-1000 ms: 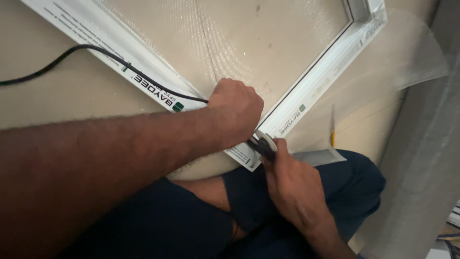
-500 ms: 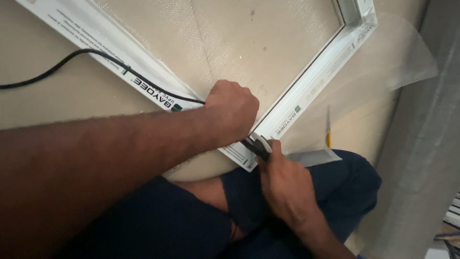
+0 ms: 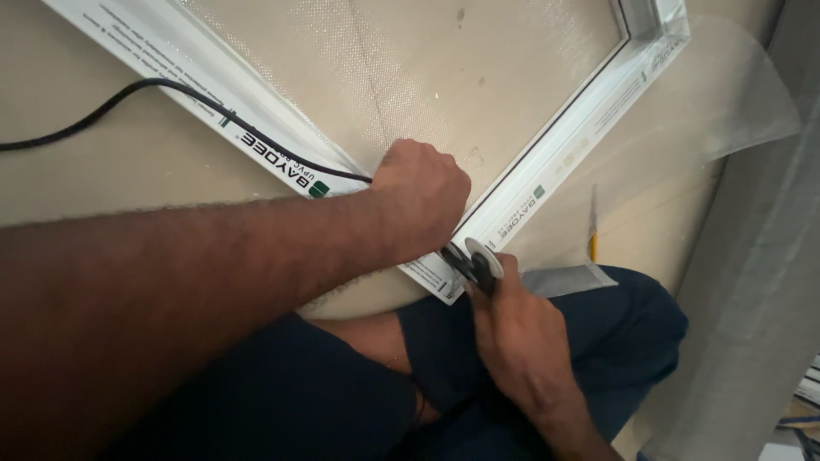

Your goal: Installing a mesh screen into a white window frame by pressing a rubber spline into the groove.

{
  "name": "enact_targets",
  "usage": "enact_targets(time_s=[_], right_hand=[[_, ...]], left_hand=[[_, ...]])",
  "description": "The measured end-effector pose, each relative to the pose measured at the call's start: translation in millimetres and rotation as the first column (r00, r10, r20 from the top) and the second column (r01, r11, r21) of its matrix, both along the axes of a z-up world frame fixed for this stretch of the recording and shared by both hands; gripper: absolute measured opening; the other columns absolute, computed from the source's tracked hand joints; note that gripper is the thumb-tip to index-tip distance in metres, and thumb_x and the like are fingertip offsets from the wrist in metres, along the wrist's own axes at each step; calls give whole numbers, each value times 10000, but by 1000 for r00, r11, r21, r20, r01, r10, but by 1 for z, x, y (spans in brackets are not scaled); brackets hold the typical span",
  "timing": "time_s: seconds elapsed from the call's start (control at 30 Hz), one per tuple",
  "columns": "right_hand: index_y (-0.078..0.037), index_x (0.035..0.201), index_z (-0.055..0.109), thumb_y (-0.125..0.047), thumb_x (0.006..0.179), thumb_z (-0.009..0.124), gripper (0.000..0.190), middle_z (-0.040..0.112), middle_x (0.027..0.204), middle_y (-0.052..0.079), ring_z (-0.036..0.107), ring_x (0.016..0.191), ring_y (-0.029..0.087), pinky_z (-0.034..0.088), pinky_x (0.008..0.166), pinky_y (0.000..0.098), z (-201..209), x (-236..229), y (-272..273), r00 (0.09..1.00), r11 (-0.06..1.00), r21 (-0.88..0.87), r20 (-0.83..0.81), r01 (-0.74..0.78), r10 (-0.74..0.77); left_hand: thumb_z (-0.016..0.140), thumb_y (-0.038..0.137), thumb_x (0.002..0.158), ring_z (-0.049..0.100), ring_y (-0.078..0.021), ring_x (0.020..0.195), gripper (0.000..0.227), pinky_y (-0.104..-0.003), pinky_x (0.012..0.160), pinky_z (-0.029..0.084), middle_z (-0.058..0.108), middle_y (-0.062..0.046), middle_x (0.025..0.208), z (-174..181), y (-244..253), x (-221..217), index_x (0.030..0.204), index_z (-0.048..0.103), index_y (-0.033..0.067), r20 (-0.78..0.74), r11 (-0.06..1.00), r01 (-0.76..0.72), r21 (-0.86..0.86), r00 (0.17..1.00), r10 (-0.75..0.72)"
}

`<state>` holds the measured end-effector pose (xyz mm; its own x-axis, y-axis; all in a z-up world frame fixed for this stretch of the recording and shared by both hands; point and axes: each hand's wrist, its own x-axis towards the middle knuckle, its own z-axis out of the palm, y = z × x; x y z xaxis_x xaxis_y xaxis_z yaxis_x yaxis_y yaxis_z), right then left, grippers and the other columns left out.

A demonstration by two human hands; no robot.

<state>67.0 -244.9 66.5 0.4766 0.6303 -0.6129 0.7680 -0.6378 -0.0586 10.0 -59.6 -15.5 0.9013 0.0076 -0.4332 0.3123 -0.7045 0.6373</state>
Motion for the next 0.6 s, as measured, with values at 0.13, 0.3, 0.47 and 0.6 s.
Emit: enact_targets(time_s=[0.13,0.3,0.47,0.6], right_hand=[[-18,1193,484,-234,986,583,315,666,629,210,657,556,436,496,503,546,1,0,7,1000,1000,-5,-4,6,-6],[-7,1205,482,-243,964,582,352,679,639,211,657,557,448,497,515,559,2,0,9,994,994,10,18,-104,104],[-36,1202,479,-276,981,565,337,696,660,214,686,607,442,529,567,546,4,-2,18,1000,987,-158,20,-12,16],[-27,1219,482,-269,980,564,349,700,698,214,679,592,444,523,531,545,7,-1,19,995,988,-118,1,-97,98]], left_hand=[[697,190,869,757,-282,918,184,-386,732,588,766,-152,967,-1,0,3,991,781,82,-23,1000,16,20,1000,-15],[714,183,837,747,-281,931,180,-385,751,573,765,-138,968,-5,-3,1,982,789,106,13,999,-38,3,999,38],[710,193,848,752,-278,924,186,-388,753,573,767,-136,968,-5,-1,2,990,790,105,-16,1000,-9,-7,1000,9],[701,198,863,757,-284,923,189,-396,733,584,766,-147,974,-9,-3,3,992,795,99,-7,1000,-25,-9,1000,25]])
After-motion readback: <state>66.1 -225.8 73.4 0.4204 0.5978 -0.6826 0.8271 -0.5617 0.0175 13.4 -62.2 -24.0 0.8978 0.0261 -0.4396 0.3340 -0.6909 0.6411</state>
